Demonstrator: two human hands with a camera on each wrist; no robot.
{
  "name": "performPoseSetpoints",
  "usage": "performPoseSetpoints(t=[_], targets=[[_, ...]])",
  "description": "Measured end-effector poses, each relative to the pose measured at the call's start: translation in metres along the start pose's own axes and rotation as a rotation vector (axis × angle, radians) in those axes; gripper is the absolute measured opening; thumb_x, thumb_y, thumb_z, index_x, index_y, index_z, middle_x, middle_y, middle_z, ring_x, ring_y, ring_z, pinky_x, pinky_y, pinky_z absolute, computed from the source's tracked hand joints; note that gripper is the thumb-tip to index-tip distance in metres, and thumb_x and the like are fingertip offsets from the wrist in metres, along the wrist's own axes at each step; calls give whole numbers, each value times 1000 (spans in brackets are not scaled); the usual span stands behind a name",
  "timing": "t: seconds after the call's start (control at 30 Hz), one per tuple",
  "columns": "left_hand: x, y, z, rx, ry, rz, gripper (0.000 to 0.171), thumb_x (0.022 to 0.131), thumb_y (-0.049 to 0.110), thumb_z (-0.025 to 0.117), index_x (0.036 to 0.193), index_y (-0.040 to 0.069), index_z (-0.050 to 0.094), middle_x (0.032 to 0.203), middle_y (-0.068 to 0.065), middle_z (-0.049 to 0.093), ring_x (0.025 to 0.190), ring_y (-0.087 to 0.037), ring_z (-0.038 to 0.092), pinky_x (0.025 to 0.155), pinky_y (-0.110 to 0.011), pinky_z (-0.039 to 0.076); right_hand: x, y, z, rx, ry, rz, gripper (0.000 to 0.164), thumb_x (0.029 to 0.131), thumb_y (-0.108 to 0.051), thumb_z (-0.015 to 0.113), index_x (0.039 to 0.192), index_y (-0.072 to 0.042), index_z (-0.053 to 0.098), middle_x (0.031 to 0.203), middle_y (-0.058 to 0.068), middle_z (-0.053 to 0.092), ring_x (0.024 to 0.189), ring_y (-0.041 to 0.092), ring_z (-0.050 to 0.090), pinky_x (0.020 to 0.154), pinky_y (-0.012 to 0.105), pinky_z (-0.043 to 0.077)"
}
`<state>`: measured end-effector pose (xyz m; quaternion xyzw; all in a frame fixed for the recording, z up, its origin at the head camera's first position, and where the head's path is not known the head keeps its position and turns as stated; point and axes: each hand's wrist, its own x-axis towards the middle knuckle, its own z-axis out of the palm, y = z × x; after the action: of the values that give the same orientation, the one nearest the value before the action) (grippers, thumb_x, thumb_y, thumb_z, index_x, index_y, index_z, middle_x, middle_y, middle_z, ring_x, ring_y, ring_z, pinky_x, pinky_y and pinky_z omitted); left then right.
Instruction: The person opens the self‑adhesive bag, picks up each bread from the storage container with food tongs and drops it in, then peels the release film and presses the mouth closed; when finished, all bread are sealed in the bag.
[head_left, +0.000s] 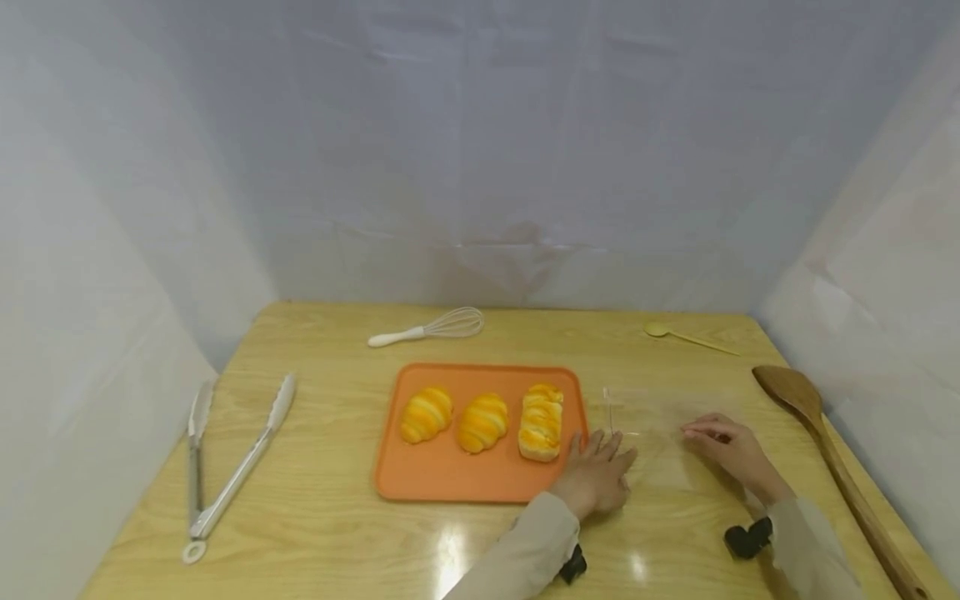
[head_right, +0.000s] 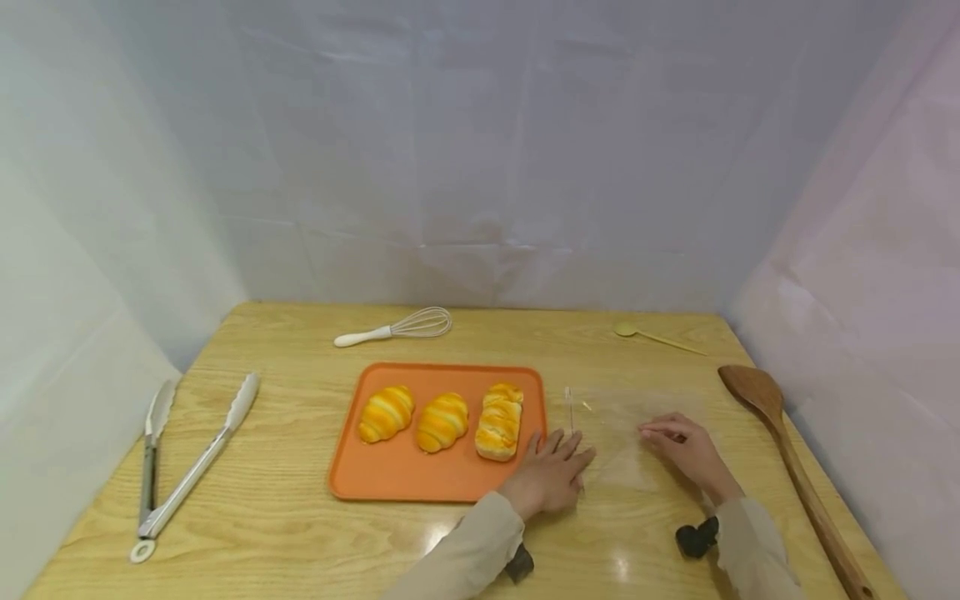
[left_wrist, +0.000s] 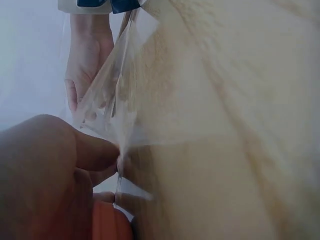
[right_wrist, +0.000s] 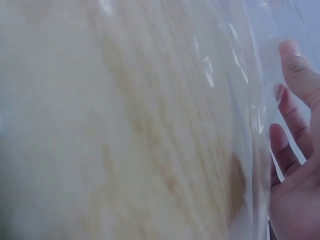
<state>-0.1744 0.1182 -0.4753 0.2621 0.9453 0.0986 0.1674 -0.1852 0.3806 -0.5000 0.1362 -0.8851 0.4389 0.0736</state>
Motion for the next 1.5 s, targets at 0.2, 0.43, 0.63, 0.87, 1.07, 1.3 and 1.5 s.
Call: performPoseSetpoints(t=[0.2,0.43,0.63,0.87,1.07,1.3,1.5], targets=[[1,0,2,-7,43,5,42,105,42,35,146,43,38,160,17,23,150,-8,21,124,-41,17,-7,-8,-4,157,97,9,21,97,-3,57,109,10,68,104,-27,62,97,-11,56,81,5,47],[3,-1,3,-9,84,7,38,106,39,36,142,41,46,159,15,28,148,-9,25,122,-41,21,-6,-16,-10,329,180,-29,20,95,6,55,107,3,71,102,-21,66,97,-9,60,83,5,48],[1,-3,1,-35,135,29,39,105,30,39,144,31,45,157,8,35,145,-13,32,120,-41,27,-8,-15,-8,298,208,25,21,96,1,56,109,-2,72,103,-26,65,98,-11,59,83,3,46],[-29,-12,-17,-176,196,175,46,102,13,45,148,14,41,148,-1,49,134,-14,49,110,-26,41,-8,-7,7,477,288,-6,28,93,6,57,100,-12,77,101,-17,70,96,-7,61,81,4,48],[-83,-52,-37,-323,218,275,35,104,16,43,135,17,58,129,3,65,116,-10,62,96,-26,52,-6,-8,15,550,356,36,27,94,3,58,98,-15,78,99,-18,69,95,-8,62,80,4,47],[-139,-129,-58,-334,401,50,30,101,13,49,126,9,64,124,-10,67,112,-28,65,94,-45,53,-5,-15,24,615,403,136,20,93,-3,62,99,-14,78,97,-17,70,96,-6,60,80,4,46],[-188,-209,-57,-361,585,-156,30,101,10,49,127,-1,60,121,-21,65,105,-37,64,92,-50,53,-6,-18,28,535,430,190,20,94,-5,62,101,-16,77,97,-22,70,97,-9,59,82,2,44]])
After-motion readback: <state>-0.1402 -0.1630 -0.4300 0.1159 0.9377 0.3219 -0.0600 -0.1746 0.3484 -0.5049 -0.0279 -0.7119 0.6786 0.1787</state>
